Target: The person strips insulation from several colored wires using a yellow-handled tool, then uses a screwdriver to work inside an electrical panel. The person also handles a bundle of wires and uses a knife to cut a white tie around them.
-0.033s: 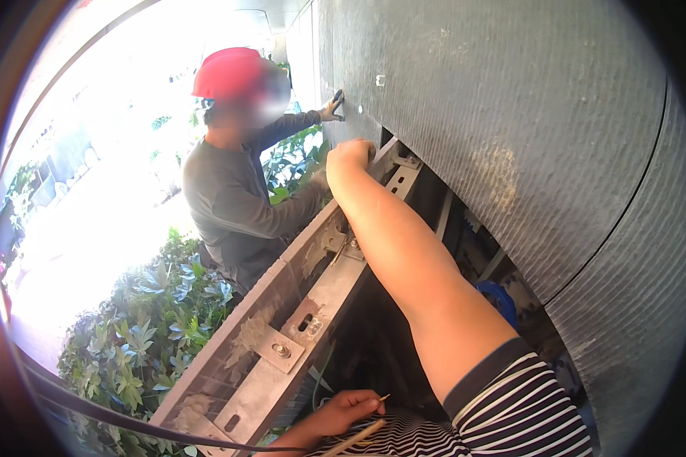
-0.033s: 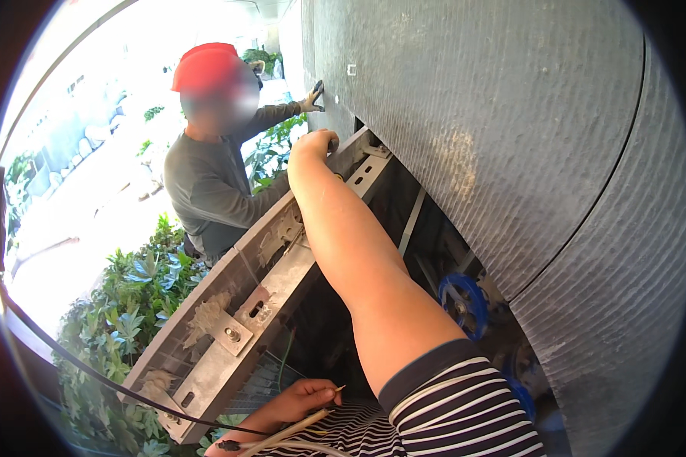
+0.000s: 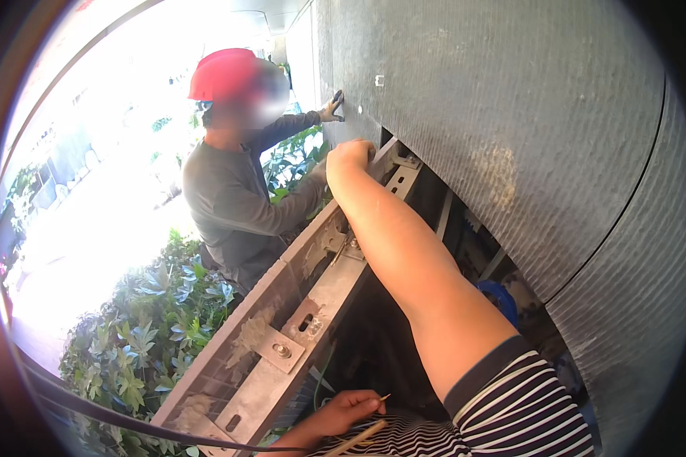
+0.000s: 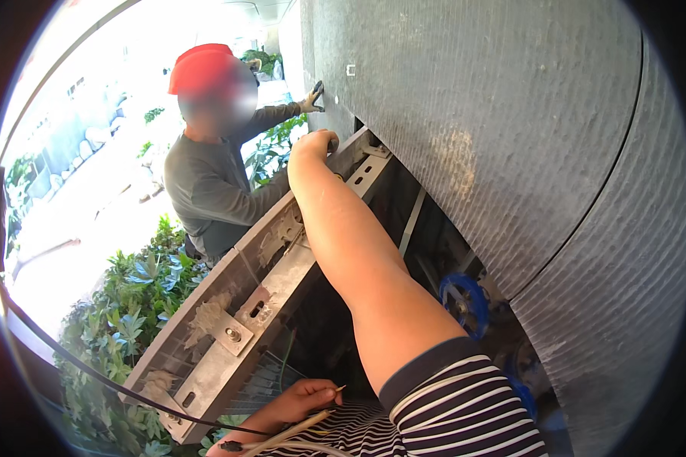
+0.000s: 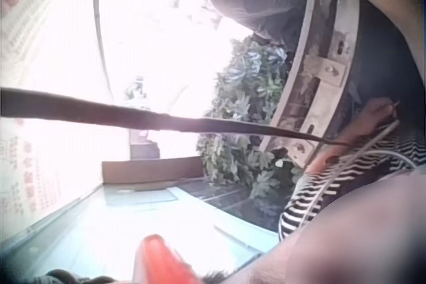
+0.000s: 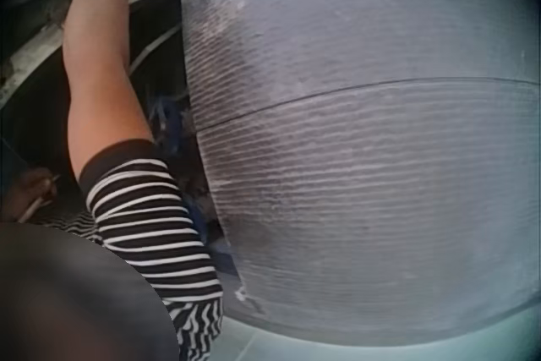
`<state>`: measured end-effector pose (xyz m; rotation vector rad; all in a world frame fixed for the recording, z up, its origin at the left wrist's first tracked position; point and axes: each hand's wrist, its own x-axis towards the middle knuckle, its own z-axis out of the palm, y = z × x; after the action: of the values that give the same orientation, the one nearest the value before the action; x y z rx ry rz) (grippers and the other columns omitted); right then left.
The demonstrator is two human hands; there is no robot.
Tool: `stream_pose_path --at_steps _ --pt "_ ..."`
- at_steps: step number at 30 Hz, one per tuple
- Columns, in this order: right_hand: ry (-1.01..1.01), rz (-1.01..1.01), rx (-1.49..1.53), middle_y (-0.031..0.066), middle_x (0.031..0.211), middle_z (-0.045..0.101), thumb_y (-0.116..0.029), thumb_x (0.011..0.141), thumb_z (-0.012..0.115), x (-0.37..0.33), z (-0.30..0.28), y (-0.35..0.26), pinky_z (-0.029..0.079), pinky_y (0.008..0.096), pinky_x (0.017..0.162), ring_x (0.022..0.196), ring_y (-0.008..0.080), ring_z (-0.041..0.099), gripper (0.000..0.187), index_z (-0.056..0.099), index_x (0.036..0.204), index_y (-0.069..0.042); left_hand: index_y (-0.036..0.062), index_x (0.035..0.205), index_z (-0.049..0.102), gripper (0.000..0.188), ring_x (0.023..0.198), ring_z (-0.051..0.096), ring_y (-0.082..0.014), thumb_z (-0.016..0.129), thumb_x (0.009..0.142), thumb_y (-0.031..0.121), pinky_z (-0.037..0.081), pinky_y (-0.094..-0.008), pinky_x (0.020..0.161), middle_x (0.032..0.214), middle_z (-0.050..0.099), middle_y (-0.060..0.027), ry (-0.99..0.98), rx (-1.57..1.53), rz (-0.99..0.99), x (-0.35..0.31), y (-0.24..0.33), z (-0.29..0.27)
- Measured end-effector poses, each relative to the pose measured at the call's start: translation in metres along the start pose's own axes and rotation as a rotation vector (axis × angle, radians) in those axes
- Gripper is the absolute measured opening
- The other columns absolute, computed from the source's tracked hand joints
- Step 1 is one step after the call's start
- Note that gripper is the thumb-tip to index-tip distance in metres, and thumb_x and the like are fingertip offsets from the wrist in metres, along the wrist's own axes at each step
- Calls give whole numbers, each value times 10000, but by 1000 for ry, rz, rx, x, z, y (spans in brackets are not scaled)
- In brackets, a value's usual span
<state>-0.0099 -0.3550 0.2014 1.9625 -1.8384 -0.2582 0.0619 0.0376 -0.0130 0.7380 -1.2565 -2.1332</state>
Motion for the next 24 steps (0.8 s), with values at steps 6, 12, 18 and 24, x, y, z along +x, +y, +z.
stream_pose_path --at_steps 6,12,18,24 --pt "26 30 -25 79 1213 711 -274 939 651 0 8 -6 504 549 738 1071 353 662 349 730 1218 -81 39 1067 674 298 827 475 -22 519 1098 291 393 -199 773 871 583 64 -6 81 1 -2 -5 -1" --pt "5 70 41 62 1242 709 -380 972 624 24 16 -5 504 546 765 1080 319 672 406 715 1262 -111 39 1058 680 300 820 467 -25 513 1100 284 387 -201 767 865 570 64 -12 59 -2 1 -8 -2" --pt "-1 -9 26 101 1160 701 -254 952 625 11 8 -4 497 547 747 979 319 670 355 706 1238 -60 33 1061 682 298 878 531 -39 506 1103 270 429 -211 820 923 632 41 -22 97 33 3 -8 1" --pt "-52 -20 8 103 1259 674 -248 963 627 -2 -4 1 506 551 814 1094 333 652 361 697 1274 -78 31 1072 685 307 921 551 -52 505 1104 277 443 -226 858 955 652 25 -32 49 -40 4 -5 1"
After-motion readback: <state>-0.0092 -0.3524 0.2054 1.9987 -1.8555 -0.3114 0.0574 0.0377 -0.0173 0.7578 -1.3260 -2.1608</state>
